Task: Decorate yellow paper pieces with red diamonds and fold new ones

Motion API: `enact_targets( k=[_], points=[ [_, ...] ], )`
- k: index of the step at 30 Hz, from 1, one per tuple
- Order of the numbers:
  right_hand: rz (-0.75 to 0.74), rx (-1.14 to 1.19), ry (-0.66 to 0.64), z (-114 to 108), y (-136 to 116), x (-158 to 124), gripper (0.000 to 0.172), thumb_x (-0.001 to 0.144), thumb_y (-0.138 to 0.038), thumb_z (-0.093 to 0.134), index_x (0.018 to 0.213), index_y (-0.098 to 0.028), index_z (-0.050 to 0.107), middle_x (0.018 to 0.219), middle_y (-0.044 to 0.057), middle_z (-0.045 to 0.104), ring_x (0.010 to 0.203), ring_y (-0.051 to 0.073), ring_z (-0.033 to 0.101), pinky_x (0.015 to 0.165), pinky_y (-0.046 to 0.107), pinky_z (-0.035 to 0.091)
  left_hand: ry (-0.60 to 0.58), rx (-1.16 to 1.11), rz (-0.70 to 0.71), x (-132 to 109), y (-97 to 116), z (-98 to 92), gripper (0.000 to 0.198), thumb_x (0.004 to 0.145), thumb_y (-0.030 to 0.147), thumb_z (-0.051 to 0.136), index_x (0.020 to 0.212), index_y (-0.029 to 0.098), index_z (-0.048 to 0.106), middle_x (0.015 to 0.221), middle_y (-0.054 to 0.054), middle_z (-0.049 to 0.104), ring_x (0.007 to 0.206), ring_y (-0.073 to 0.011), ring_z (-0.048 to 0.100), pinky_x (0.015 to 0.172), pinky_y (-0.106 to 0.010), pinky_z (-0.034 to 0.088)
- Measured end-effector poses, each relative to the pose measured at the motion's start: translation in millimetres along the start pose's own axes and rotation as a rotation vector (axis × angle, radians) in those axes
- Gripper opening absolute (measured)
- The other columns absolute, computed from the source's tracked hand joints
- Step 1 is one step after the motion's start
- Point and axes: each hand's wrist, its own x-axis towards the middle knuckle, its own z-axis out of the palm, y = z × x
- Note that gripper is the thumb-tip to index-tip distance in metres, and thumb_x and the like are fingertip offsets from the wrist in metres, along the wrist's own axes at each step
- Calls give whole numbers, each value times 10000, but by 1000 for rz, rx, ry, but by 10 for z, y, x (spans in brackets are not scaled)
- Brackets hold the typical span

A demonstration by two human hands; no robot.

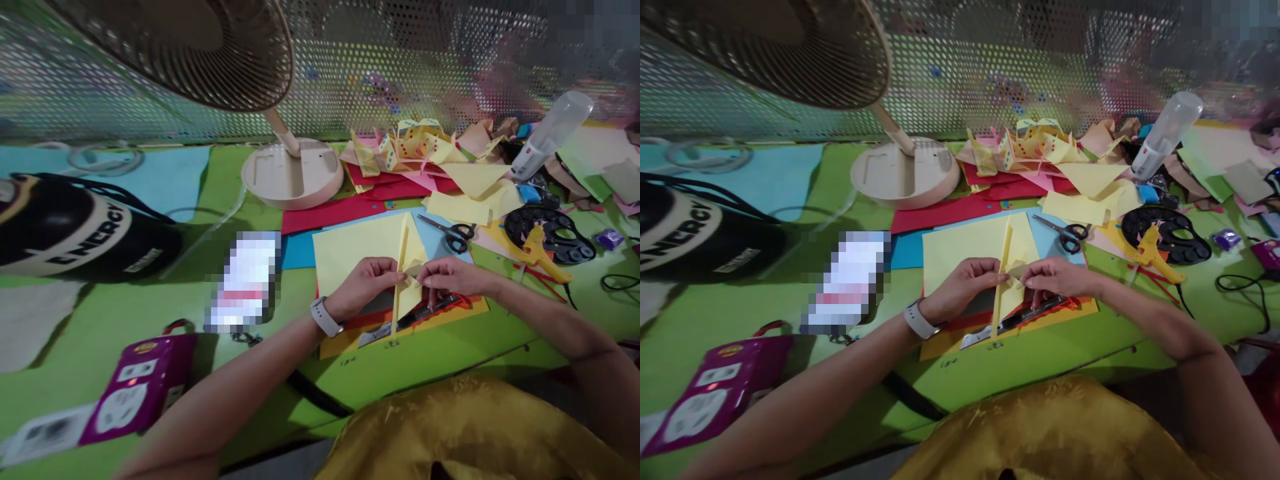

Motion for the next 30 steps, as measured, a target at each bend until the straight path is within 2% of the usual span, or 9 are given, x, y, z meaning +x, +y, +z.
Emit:
enact_targets(
  k=[4,7,11,14,18,20,25,30],
  points=[
    [-73,81,128,-79,17,26,129,814,-285,576,813,-157,587,714,12,678,557,100,635,511,203,427,-47,36,-15,-27,49,1,389,665,445,759,556,154,525,518,54,463,490,-66,368,485,-205,291],
    [-126,81,231,-71,12,49,210,781,-351,657,754,-170,555,656,3,670,524,90,602,472,193,392,-91,51,-47,-41,60,8,377,638,443,788,595,147,560,537,54,482,495,-63,367,478,-202,281],
    [-136,44,304,-11,19,73,301,690,-395,758,676,-182,545,548,-42,617,452,71,547,434,191,388,-91,8,-69,-42,43,20,342,631,416,807,670,139,609,601,38,561,530,-67,452,516,-198,353],
    [-187,43,392,1,32,78,339,680,-414,765,643,-180,523,531,-50,602,430,62,532,427,188,401,-75,-45,-84,-33,42,9,327,636,400,809,746,142,642,684,13,631,593,-86,534,577,-214,423],
    [-268,76,481,-19,50,78,337,685,-410,763,652,-180,518,529,-57,590,427,60,520,438,192,423,-78,-67,-87,-14,47,-24,294,635,349,819,779,140,671,729,0,669,631,-83,570,616,-205,446],
    [-262,109,470,-8,60,81,315,675,-404,768,688,-176,550,543,-60,593,438,63,522,444,193,427,-81,-74,-70,-8,40,-33,277,641,336,818,782,145,675,734,3,674,643,-84,577,624,-203,450],
    [-127,190,313,107,66,86,277,642,-376,773,752,-158,642,645,-31,645,527,77,546,498,201,453,-97,-37,-51,-22,10,-10,272,668,355,798,770,143,662,679,11,661,592,-78,552,577,-199,434],
    [-114,195,342,183,24,69,201,613,-324,773,697,-179,660,634,-36,642,547,85,548,537,208,471,-94,57,-35,-48,8,40,304,665,386,790,762,138,644,654,0,654,571,-93,550,556,-220,436]
  ],
)
